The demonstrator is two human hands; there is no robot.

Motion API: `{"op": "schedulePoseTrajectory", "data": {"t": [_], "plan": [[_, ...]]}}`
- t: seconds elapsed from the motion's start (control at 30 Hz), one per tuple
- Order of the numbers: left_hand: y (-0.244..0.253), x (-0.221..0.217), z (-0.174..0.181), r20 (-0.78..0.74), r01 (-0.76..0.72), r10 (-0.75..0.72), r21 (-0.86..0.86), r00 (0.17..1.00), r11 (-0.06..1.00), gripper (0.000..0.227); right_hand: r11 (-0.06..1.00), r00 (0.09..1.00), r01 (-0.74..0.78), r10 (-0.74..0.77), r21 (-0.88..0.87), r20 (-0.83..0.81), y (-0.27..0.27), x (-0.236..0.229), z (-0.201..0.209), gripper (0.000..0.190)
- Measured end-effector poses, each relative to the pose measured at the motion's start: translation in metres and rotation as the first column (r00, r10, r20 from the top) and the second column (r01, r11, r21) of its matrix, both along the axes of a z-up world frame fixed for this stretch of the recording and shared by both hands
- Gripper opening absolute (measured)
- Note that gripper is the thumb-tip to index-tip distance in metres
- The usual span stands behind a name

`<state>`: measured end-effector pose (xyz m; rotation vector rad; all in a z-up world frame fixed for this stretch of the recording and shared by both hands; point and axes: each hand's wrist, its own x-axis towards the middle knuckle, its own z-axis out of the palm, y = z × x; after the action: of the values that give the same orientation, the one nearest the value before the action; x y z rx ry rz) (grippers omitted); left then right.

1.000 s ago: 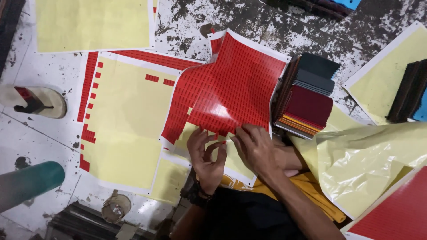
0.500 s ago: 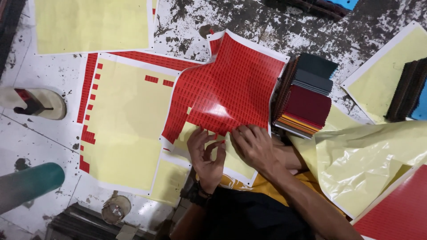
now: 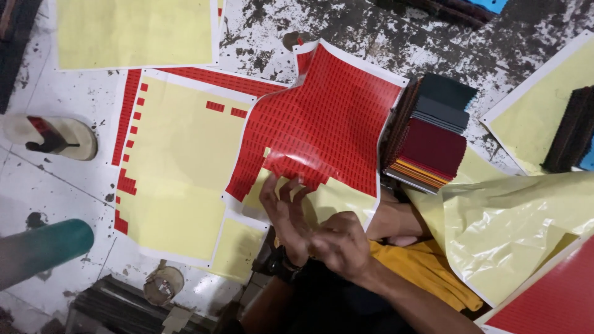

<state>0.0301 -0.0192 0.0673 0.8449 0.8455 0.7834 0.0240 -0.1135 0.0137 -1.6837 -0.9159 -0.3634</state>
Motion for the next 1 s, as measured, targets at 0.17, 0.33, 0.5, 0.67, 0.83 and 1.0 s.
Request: {"op": "schedulePoseTrajectory", "data": {"t": [0.17, 0.33, 0.5, 0.67, 0.83, 1.0], "plan": [[0.01, -0.019, -0.06, 0.275, 0.118, -0.137, 0.087, 0.951, 0.989, 0.043, 0.996, 0.995, 0.07, -0.074, -0.053, -0.073, -0.004, 0.003, -0.006, 0.014], [0.002, -0.007, -0.032, 0.219, 0.086, -0.089, 0.024, 0.972, 0.996, 0.05, 0.997, 0.996, 0.048, -0.052, -0.055, -0.068, 0.003, 0.003, 0.013, 0.016], [0.015, -0.022, -0.067, 0.237, 0.089, -0.091, 0.02, 0.967, 0.996, 0.045, 0.991, 0.969, -0.126, 0.112, -0.049, -0.22, -0.005, 0.013, 0.01, 0.02], [0.024, -0.028, -0.097, 0.267, 0.123, -0.205, 0.293, 0.942, 0.948, 0.059, 0.916, 0.994, 0.107, -0.107, -0.388, 0.02, 0.001, 0.057, -0.021, 0.024], [0.027, -0.034, -0.109, 0.279, 0.122, -0.232, 0.363, 0.932, 0.924, 0.097, 0.855, 0.988, 0.149, -0.113, -0.497, 0.101, 0.002, 0.062, -0.047, 0.026], [0.023, -0.029, -0.097, 0.283, 0.103, -0.208, 0.346, 0.936, 0.933, 0.085, 0.858, 0.957, 0.213, -0.085, -0.468, 0.279, 0.002, 0.067, -0.061, 0.017]]}}
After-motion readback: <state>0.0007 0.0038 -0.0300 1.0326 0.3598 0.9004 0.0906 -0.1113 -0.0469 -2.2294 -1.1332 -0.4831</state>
